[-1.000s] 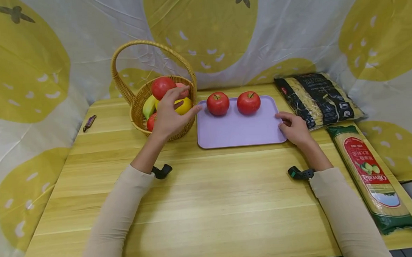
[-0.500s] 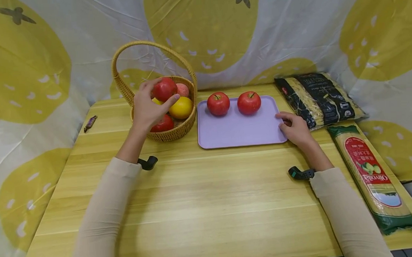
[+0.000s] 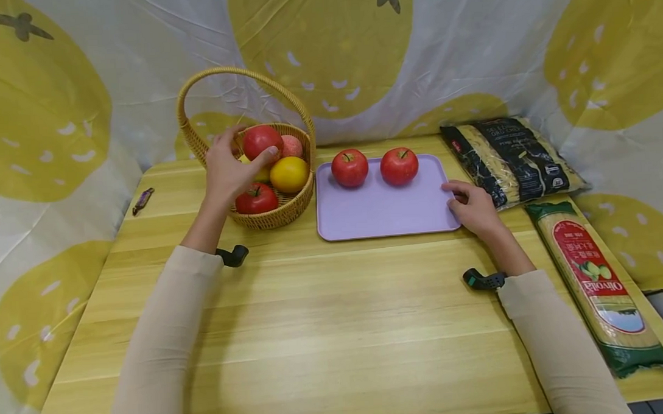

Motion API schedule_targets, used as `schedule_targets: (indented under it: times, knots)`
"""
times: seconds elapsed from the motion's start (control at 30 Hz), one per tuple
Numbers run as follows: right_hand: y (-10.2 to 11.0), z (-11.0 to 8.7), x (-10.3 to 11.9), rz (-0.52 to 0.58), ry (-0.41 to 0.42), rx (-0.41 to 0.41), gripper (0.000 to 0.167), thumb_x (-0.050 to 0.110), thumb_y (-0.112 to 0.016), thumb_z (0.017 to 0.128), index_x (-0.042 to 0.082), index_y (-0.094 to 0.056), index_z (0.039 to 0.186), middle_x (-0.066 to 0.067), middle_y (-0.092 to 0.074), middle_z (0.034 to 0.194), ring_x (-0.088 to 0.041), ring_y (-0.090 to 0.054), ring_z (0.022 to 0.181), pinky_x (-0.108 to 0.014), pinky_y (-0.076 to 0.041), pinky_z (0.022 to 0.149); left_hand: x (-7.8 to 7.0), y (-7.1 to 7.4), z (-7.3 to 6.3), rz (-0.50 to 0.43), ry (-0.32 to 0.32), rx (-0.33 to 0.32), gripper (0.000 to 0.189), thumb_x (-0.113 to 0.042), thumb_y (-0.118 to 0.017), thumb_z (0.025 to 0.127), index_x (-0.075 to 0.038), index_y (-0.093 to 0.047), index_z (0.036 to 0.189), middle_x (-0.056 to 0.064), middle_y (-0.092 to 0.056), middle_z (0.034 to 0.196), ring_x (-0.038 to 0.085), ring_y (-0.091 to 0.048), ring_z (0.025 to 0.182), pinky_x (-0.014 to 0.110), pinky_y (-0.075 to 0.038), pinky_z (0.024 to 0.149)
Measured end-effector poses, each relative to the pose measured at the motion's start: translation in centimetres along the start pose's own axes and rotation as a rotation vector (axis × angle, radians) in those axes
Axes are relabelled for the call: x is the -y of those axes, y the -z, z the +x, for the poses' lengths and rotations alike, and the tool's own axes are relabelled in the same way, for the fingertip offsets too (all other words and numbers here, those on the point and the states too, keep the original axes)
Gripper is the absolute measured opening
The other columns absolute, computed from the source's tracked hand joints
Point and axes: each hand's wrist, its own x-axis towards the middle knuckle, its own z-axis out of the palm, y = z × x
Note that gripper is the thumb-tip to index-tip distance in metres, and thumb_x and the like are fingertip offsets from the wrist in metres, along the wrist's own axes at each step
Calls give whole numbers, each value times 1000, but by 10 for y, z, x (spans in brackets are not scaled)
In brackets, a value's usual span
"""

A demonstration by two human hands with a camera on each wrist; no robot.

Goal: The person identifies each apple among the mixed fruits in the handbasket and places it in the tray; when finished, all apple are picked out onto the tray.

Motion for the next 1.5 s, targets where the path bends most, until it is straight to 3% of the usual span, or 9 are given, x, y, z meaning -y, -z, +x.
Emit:
schedule_targets:
  times: [0.33, 0.63, 0.83, 1.2, 1.5]
  knots:
    - [-1, 1, -1, 1, 4, -4, 44, 6, -51, 104, 5, -54, 148, -18, -44, 159, -34, -46, 141, -53, -43, 115, 5, 0, 12, 9, 112, 47, 102, -77, -71, 76, -23, -41, 157, 11, -43, 159, 35, -28, 151, 59, -29, 120]
    - [-1, 0, 1, -3, -11, -4, 45, 6, -51, 104, 5, -54, 148, -17, -44, 160, -35, -46, 142, -53, -43, 115, 3, -8, 22, 1, 203, 97, 108, -86, -66, 73, -24, -40, 157, 10, -46, 156, 31, -47, 138, 53, -42, 115]
    - [-1, 1, 1, -7, -12, -7, 44, 7, -51, 104, 5, -54, 149, -17, -44, 160, -36, -46, 142, -54, -43, 115, -5, -13, 26, -12, 259, 144, 110, -88, -63, 72, -25, -36, 158, 9, -48, 155, 31, -53, 134, 52, -45, 113]
    - [-2, 1, -1, -4, 6, -15, 44, 6, -51, 103, 4, -55, 148, -18, -46, 159, -35, -48, 140, -54, -44, 114, -8, -19, 32, 25, 273, 151, 108, -88, -57, 76, -23, -35, 159, 11, -48, 155, 34, -49, 138, 53, -43, 114]
    - [-1, 1, -2, 2, 13, -16, 45, 4, -51, 102, 4, -54, 148, -18, -46, 159, -35, -47, 140, -53, -44, 114, -5, -21, 31, 34, 259, 130, 97, -79, -58, 84, -20, -37, 158, 14, -48, 154, 35, -49, 136, 54, -44, 113]
